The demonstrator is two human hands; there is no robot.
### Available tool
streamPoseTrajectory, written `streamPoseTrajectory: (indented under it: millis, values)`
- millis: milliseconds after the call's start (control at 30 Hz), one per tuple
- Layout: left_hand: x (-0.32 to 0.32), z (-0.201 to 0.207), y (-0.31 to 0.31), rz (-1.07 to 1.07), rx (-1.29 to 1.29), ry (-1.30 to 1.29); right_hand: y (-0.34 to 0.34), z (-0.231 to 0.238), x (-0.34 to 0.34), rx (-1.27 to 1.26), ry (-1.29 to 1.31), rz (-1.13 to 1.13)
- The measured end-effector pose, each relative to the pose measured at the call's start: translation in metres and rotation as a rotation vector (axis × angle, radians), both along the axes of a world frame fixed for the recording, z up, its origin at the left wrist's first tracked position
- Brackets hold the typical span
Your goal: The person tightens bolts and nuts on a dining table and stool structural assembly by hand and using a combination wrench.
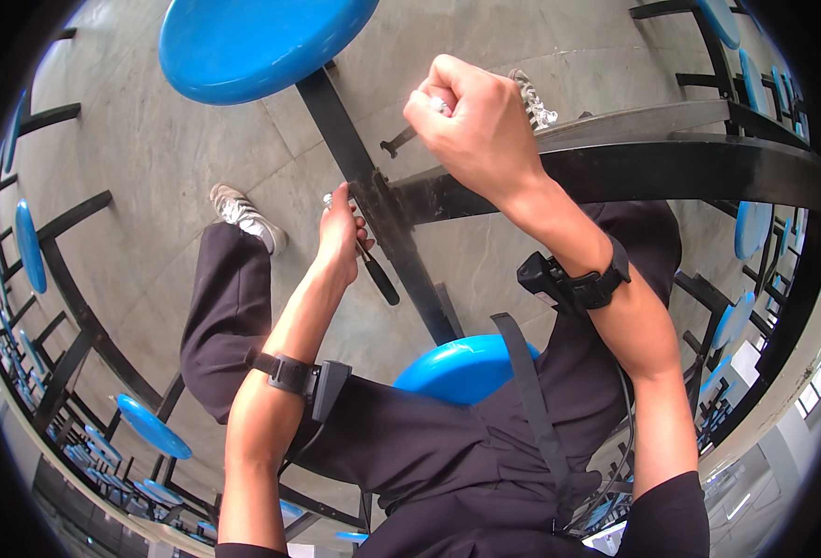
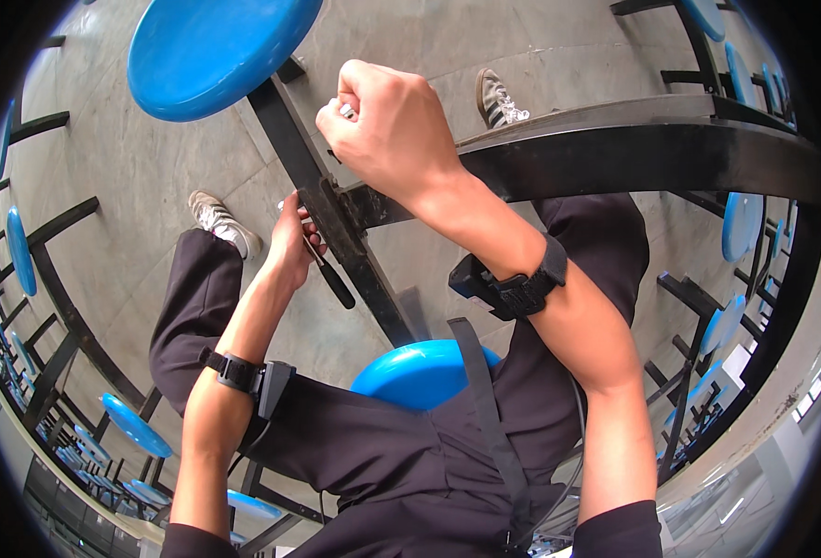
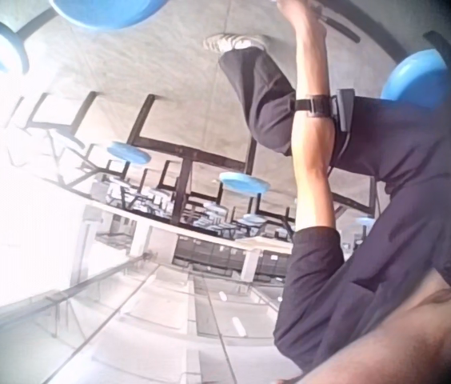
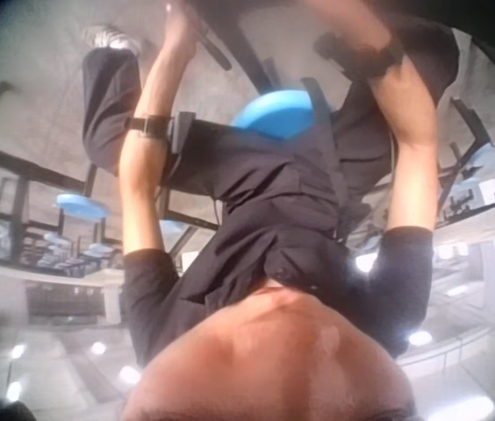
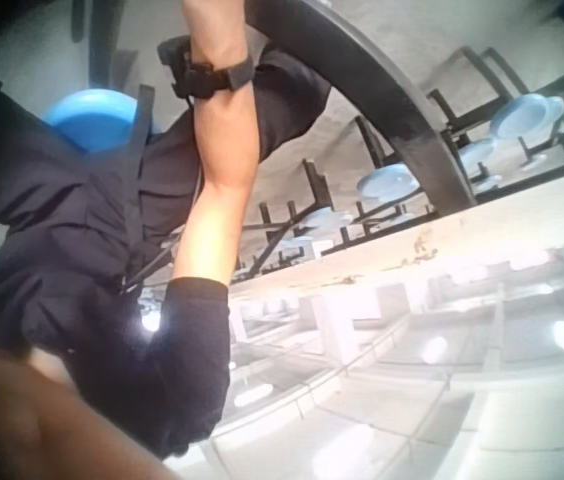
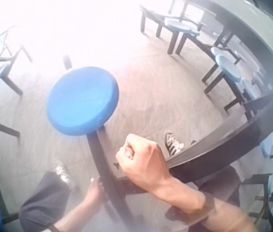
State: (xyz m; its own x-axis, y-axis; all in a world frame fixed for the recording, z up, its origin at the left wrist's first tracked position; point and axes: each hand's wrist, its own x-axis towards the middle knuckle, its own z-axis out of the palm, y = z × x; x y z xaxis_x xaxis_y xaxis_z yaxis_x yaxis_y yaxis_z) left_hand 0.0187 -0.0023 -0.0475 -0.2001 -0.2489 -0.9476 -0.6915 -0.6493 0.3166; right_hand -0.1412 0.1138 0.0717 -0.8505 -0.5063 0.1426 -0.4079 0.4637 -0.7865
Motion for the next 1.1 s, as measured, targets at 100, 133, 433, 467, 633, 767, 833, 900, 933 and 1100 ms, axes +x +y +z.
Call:
streamPoseTrajectory:
  millis: [100,133,433,467,633,767,833,900,933,1100]
  values:
    - [-0.001,0.003,0.0,-0.003,0.004,-0.005,-0.004,-0.001,0.004,0.013,-0.108,-0.008]
    - [-0.002,0.003,0.0,-0.003,0.004,-0.002,-0.005,-0.001,0.004,0.024,-0.101,-0.003]
    - [-0.004,0.007,0.001,-0.011,0.024,0.006,-0.006,-0.008,0.01,0.044,-0.298,0.021]
    - [-0.004,0.008,0.001,-0.013,0.027,0.006,-0.007,-0.008,0.01,0.047,-0.319,0.026]
    - [-0.004,0.008,0.002,-0.013,0.029,0.005,-0.012,-0.009,0.009,-0.022,-0.42,0.006]
    - [-0.004,0.007,0.001,-0.022,0.024,0.0,-0.018,-0.012,0.007,-0.064,-0.383,0.085]
    - [-0.004,0.006,0.001,-0.023,0.013,-0.004,-0.023,-0.013,0.006,-0.085,-0.397,0.095]
    - [-0.004,0.005,0.001,-0.03,0.018,-0.005,-0.027,-0.017,0.004,-0.103,-0.409,0.104]
    - [-0.003,0.005,0.001,-0.031,0.016,-0.006,-0.031,-0.021,0.003,-0.137,-0.427,0.096]
    - [-0.004,0.009,0.004,-0.024,0.021,-0.007,-0.037,-0.028,0.001,-0.21,-0.475,0.051]
